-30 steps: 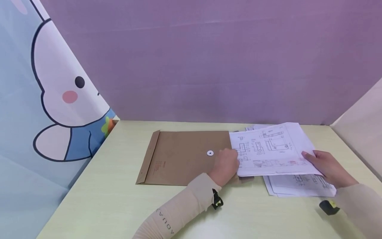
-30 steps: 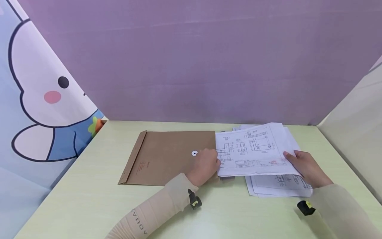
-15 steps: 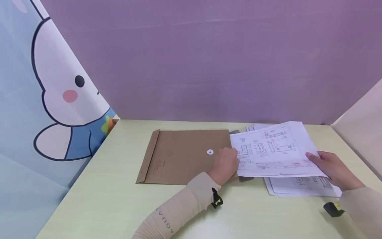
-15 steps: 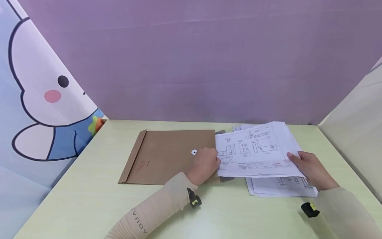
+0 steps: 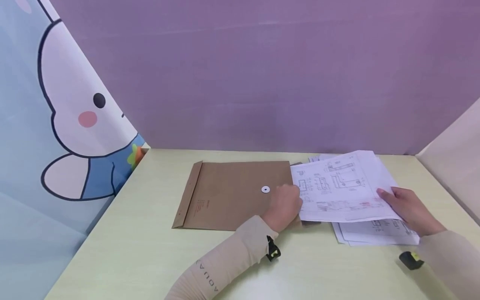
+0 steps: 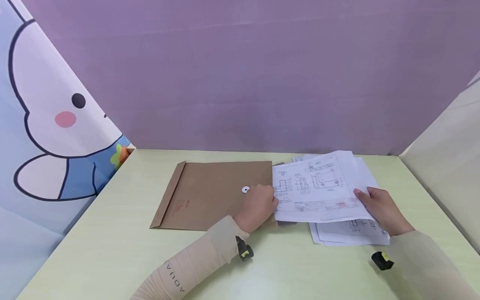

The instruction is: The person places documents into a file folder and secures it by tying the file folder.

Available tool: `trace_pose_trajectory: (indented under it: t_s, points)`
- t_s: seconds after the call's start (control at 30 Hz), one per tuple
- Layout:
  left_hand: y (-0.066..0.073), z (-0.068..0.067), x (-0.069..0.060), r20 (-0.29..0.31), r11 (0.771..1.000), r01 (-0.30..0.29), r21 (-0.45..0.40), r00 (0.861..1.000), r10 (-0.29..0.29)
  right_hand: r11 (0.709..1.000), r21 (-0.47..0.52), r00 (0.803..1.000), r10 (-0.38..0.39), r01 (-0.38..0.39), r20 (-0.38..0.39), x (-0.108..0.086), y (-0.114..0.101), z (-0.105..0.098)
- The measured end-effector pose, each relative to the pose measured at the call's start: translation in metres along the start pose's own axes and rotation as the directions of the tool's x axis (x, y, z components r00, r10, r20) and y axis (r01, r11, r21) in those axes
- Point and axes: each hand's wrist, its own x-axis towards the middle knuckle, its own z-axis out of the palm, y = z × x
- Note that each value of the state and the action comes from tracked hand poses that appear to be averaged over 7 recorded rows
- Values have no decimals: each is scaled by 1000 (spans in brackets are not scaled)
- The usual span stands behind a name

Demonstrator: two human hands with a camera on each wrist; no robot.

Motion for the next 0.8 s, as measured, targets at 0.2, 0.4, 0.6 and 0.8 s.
trace_pose_trajectory:
  t_s: [0.2, 0.4, 0.6, 0.8]
  points:
    - [-1, 1, 0, -17, 1000, -11, 6, 1000, 11, 1000, 12, 1000, -24, 24, -2, 2, -7, 7]
    - [-1, 3, 1, -7, 1000, -11, 25, 1000, 11, 998, -36, 998, -56, 55, -25, 9, -11, 17]
    - [-2, 7, 3, 10, 1000, -7, 7, 1000, 7, 992, -44, 992, -117, 115, -50, 17, -12, 29]
    - [-1, 7, 4, 22, 1000, 1, 12, 1000, -1, 989, -76, 989, -133, 128, -63, 21, -19, 37]
